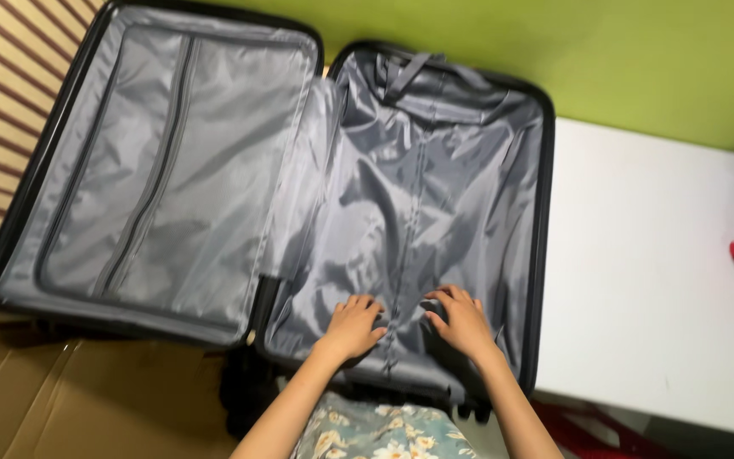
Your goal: The person opens a black suitcase, removes the plastic packaging from the handle, and unzips the interior compartments. They then fold a black t-shirt on a white table and place it inside the suitcase.
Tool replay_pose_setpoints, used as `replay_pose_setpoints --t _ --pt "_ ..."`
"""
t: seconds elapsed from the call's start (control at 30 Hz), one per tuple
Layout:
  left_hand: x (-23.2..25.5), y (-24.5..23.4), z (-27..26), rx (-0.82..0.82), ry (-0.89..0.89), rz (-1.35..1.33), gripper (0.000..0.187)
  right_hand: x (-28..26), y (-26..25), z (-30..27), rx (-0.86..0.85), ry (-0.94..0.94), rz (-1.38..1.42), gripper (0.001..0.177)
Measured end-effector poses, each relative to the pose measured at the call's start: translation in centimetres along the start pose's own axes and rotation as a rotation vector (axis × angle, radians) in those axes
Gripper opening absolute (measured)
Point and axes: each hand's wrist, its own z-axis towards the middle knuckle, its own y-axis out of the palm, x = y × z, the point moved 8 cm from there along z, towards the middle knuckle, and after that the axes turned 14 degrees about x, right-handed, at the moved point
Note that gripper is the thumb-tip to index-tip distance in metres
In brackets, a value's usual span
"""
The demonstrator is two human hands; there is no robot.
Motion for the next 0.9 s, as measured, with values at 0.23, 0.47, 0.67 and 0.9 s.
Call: replay_pose_setpoints --t 0.23,0.47,0.67,0.9 --pt "1.7 1.9 -3.0 0.072 0.132 0.140 0.034 -2.6 4.0 -3.9 -0.308 -0.010 0.030 0.024" --pt "2.0 -0.1 -6.4 0.090 0.057 0.016 0.030 -4.2 5.9 -5.5 -0.429 -0.091 0.491 0.028" --pt "3.3 -2.9 -7.2 0.086 -0.011 -0.040 0.032 -6.5 2.8 -5.8 -0.202 -0.173 0.309 0.018" --pt "3.7 -3.9 -7.6 0.183 -0.100 -0.161 0.025 -6.7 0.9 -7.2 0.068 -0.165 0.323 0.013"
